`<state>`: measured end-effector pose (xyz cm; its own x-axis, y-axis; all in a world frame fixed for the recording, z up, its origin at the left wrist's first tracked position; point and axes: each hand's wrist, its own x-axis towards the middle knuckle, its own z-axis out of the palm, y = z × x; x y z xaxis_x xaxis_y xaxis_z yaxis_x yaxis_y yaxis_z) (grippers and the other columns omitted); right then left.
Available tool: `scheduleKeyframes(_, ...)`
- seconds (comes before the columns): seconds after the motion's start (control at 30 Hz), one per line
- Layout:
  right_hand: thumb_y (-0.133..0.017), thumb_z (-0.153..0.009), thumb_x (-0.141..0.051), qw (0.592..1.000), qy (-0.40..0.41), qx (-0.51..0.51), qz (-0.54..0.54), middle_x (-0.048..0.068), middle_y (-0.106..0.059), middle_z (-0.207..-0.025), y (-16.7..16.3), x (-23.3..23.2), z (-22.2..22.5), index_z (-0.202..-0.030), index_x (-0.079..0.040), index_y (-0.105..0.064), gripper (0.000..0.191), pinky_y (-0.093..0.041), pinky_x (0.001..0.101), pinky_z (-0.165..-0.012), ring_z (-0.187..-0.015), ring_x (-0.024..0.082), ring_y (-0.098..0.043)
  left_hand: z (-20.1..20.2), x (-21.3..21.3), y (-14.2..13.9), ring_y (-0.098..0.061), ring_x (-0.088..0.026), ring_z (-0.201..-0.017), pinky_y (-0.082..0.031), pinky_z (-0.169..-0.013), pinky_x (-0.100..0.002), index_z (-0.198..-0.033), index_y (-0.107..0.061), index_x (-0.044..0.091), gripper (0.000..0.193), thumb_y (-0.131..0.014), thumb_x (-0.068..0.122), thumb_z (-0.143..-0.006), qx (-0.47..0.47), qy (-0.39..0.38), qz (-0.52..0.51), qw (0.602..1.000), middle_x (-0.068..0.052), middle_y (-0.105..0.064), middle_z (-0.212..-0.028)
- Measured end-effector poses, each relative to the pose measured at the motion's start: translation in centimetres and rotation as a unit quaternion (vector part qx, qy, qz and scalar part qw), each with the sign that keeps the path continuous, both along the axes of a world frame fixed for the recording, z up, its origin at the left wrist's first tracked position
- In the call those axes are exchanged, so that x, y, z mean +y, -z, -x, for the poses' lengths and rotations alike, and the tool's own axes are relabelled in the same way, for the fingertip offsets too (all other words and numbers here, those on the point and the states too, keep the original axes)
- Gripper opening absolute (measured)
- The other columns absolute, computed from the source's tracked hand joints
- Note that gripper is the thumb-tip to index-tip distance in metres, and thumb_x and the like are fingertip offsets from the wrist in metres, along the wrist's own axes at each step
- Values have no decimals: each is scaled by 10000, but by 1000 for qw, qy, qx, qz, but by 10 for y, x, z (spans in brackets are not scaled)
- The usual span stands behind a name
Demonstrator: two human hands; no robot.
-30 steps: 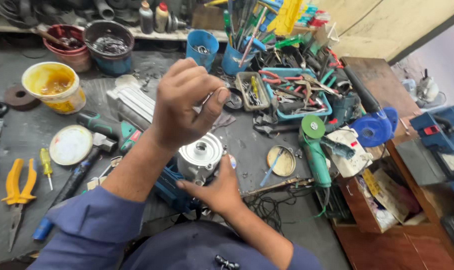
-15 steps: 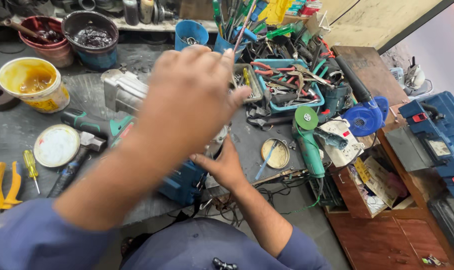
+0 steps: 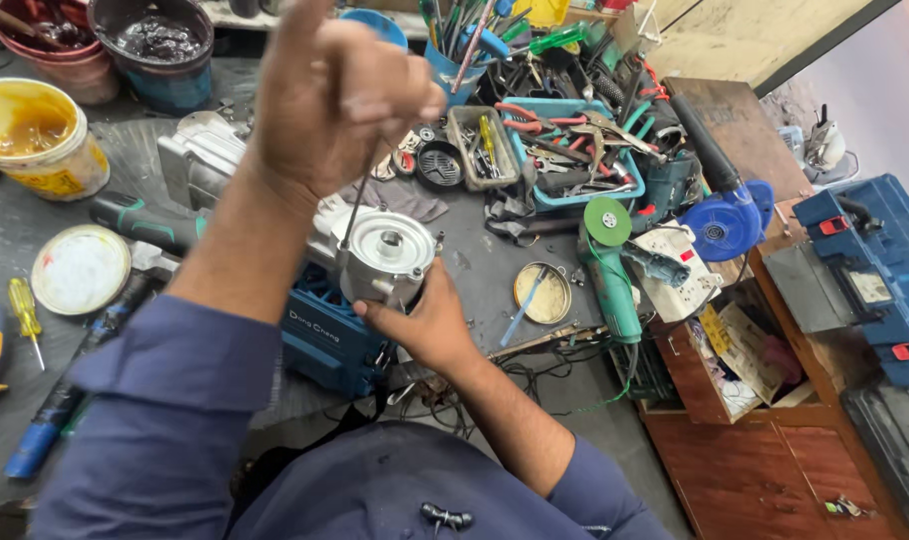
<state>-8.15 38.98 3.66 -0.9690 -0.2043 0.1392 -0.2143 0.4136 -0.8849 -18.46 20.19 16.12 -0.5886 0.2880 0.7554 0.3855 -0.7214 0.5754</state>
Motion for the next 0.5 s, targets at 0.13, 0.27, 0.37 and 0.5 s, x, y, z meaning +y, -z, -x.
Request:
scheduleKeyframes(0.13,-862,-777,-280,991,-42,-11,129,168,-625,-1326,4,-2,3,-1372,45,-470,783,-473,360,-1090,-1232,212,-608,-27,-1,-51,-652,-240,-932,-514,-811,-348,-1249,-665,-9,657,-524,599,-1043,152,-251,341,893,-90,-707,-1013)
scheduleKeyframes(0.27,-855,-778,-281,991,-47,-23,125,170,-634,-1317,6,0,6,-1367,44,-475,773,-486,370,-1087,-1224,221,-619,-79,46,-58,-636,-231,-919,-519,-778,-356,-1205,-679,-1,729,-604,649,-884,247,-693,504,453,-67,-704,-967)
scheduleKeyframes(0.37,-857,-760,-299,995,-48,-8,86,175,-651,-1296,5,1,5,-1360,45,-490,783,-492,381,-1077,-1210,231,-625,-74,57,-40,-602,-196,-925,-504,-829,-364,-976,-698,76,420,-661,459,-808,247,-793,415,371,-32,-667,-935)
scheduleKeyframes(0.5,-882,-734,-333,1000,-17,-20,-6,170,-641,-1293,3,2,-3,-1347,37,-498,813,-471,392,-1080,-1223,247,-621,-42,27,-11,-450,-240,-692,-372,-712,-421,-640,-536,77,396,-705,239,-958,231,-652,249,678,-60,-506,-655)
